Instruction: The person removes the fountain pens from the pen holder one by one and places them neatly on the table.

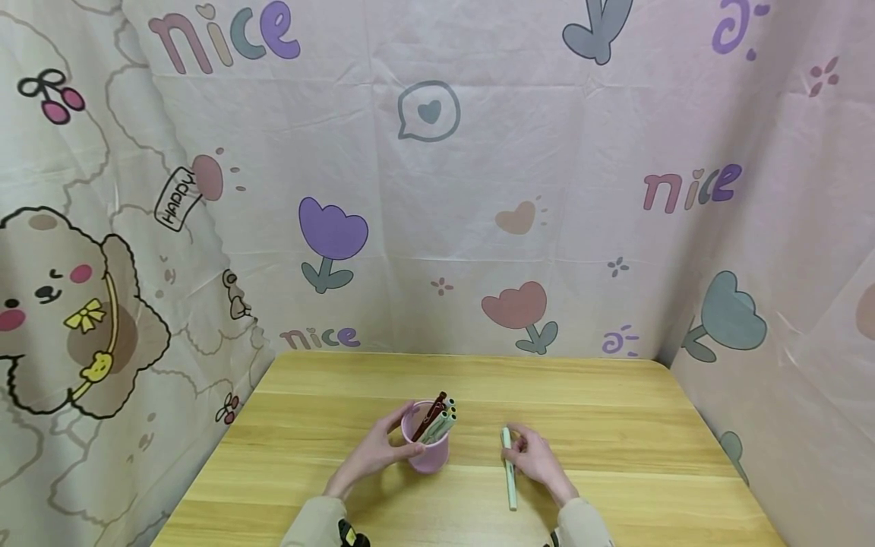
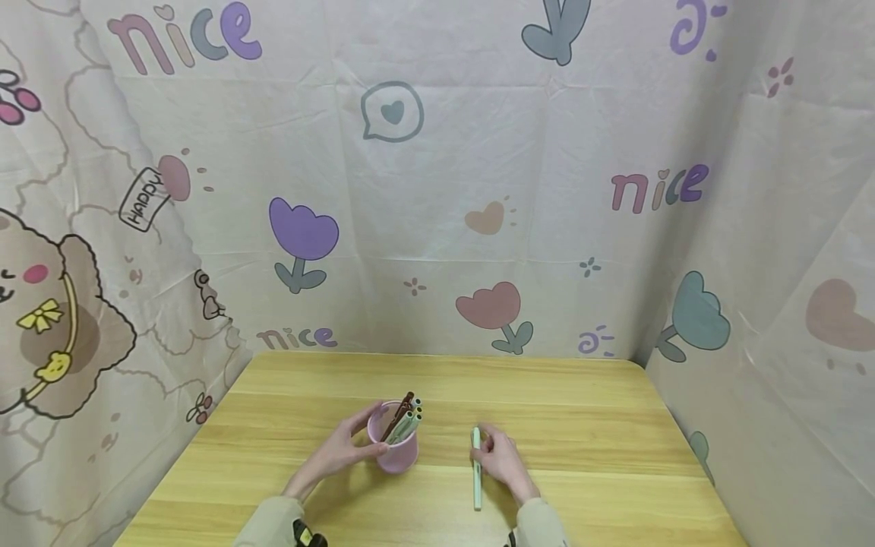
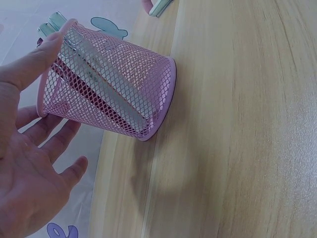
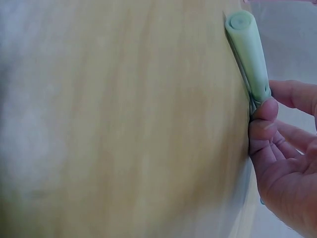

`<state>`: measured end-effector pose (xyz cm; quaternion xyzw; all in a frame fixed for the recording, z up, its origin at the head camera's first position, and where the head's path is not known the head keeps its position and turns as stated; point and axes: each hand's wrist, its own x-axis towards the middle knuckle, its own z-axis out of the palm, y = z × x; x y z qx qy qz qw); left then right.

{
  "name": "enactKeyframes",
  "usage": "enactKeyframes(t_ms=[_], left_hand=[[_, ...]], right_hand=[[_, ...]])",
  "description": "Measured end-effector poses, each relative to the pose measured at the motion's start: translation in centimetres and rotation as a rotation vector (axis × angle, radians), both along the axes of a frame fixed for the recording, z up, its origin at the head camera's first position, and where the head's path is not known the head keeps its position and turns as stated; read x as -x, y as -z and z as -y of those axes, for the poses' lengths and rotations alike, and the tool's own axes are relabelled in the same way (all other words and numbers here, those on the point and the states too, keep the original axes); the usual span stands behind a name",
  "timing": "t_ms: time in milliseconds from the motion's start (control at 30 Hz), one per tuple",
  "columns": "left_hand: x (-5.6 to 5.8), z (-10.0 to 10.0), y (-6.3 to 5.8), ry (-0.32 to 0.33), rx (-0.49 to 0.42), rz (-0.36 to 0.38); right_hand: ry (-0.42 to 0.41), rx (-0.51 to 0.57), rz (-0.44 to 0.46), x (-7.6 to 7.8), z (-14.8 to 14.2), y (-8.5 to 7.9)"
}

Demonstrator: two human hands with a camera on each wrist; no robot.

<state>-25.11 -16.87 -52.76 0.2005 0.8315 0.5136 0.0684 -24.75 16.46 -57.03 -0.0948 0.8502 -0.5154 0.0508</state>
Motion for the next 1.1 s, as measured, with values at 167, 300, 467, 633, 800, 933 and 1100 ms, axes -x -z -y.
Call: enactKeyframes(t_ms=[167,300,467,633,800,933,1100], left_hand=[[-0.01,0.02,0.01,0.0,0.012,-0.009],[0.05,-0.02,0.04,0.0,0.006,-0.006],[0.05,-0.04,0.02,-0.001,0.003,-0.001],[-0.11,0.0,0.02,-0.002,0.022,-0.01],[-0.16,0.01,0.07,-0.004,0.023,-0.003],[-0.09,-0.01,0.11,-0.004,0.013,-0.003],[0.04,0.0,0.23,-0.004,0.0,-0.002]], right_hand=[[0.006,-0.001,0.0,0.05,0.02,0.0],[0.01,0.002,0.005,0.04,0.01,-0.03],[0.016,0.007,0.013,-0.01,0.05,-0.1],[0.014,0.015,0.018,-0.14,0.11,-0.22],[0.009,0.021,0.015,-0.2,0.11,-0.22],[0.011,0.026,0.014,-0.19,0.13,-0.18],[0.011,0.03,0.018,-0.11,0.15,-0.08]])
